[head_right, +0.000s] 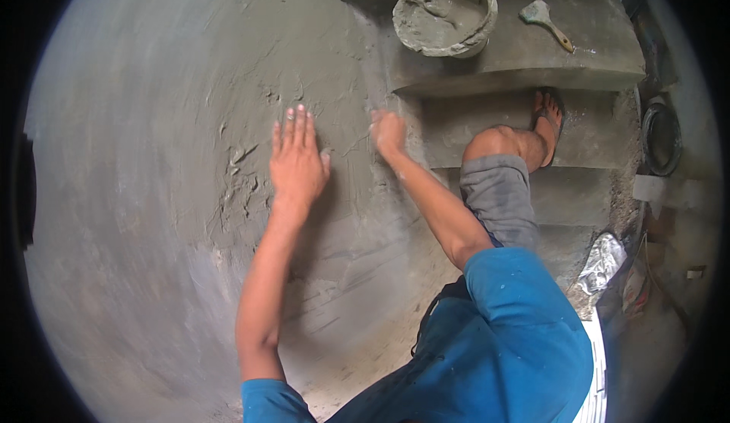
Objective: The person applies wet cement to a curved wall using a trowel and a bucket. They repeatedly scoop cement from the bucket and spread it onto the wall surface, smoothing it with the trowel.
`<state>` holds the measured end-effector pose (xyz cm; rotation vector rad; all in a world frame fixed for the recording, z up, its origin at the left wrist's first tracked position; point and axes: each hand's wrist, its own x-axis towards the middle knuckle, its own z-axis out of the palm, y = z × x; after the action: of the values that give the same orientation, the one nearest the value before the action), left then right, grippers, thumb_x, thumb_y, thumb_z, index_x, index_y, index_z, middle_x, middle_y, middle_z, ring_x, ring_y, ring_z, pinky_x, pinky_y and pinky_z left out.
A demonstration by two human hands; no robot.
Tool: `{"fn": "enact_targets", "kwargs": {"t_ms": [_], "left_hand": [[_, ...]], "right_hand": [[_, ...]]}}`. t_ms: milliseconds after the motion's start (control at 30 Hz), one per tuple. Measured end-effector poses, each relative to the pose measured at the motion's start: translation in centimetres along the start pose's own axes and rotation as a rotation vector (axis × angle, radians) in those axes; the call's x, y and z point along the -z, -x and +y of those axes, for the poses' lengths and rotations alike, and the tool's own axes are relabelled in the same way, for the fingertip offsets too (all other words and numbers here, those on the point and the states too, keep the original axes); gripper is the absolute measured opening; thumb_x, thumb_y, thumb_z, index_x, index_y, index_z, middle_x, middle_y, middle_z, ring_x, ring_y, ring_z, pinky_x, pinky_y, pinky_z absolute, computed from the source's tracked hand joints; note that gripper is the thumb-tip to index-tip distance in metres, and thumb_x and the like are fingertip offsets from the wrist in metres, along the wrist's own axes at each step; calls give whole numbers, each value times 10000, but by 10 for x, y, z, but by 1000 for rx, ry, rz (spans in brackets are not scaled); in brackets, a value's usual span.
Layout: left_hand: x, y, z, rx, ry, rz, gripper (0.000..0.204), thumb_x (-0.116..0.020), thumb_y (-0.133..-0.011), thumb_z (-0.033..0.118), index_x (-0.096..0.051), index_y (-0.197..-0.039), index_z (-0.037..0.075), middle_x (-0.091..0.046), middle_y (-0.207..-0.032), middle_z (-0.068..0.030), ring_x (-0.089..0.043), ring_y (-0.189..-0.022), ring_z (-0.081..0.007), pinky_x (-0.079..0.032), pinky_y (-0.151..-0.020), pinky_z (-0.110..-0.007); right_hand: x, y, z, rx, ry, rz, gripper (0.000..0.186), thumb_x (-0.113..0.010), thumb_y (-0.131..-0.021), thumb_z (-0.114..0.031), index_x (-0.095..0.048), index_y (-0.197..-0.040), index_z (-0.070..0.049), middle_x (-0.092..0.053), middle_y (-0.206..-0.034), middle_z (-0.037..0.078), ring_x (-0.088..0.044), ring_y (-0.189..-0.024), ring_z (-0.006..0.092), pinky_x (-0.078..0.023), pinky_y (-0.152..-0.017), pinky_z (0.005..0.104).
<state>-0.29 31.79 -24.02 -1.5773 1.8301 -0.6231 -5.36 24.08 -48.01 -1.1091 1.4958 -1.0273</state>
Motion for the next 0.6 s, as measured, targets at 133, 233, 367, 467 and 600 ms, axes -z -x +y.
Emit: {"fn": "enact_targets", "kwargs": {"t_ms": [133,233,367,467,600], "left_hand": [[14,-26,-40,19,-146,89,776,-560,-1047,472,-353,-1656,38,-318,-1750,-103,-251,-1632,-268,-154,-1348,-483],[25,-32,-64,32,-140,101,752,-522,-1067,494,-373,-1650,43,-338,-1741,-104,-261,-1628,-269,-155,-1347,-488],[38,-41,-89,46,-222,80,737,-466,-1087,530,-381,-1654,66,-343,-1740,-89,-273,-1623,-261,-152,-1347,-474],[44,-42,-107,49,-267,120,710,-469,-1095,505,-389,-1649,68,-365,-1729,-87,-287,-1617,-260,-181,-1342,-480],[45,-36,-117,42,-272,175,693,-487,-1090,496,-418,-1634,72,-393,-1714,-86,-314,-1604,-261,-204,-1336,-476]], "right_hand": [[-24,31,-32,330,-33,29,383,-639,-1034,-273,-750,-1200,54,-751,-1086,307,-751,-954,453,-607,-867,512],[-15,72,-58,673,-101,37,381,-656,-1018,-208,-715,-1261,80,-751,-1136,305,-767,-941,420,-633,-824,483],[9,120,-82,820,-284,92,346,-690,-983,-111,-705,-1269,83,-761,-1106,284,-776,-886,374,-641,-703,442],[29,108,-59,666,-220,60,334,-696,-988,-105,-714,-1275,67,-770,-1044,280,-782,-822,347,-616,-630,442],[19,56,-11,414,-46,103,319,-666,-1014,-141,-733,-1254,58,-758,-937,235,-735,-733,316,-590,-615,418]]}}
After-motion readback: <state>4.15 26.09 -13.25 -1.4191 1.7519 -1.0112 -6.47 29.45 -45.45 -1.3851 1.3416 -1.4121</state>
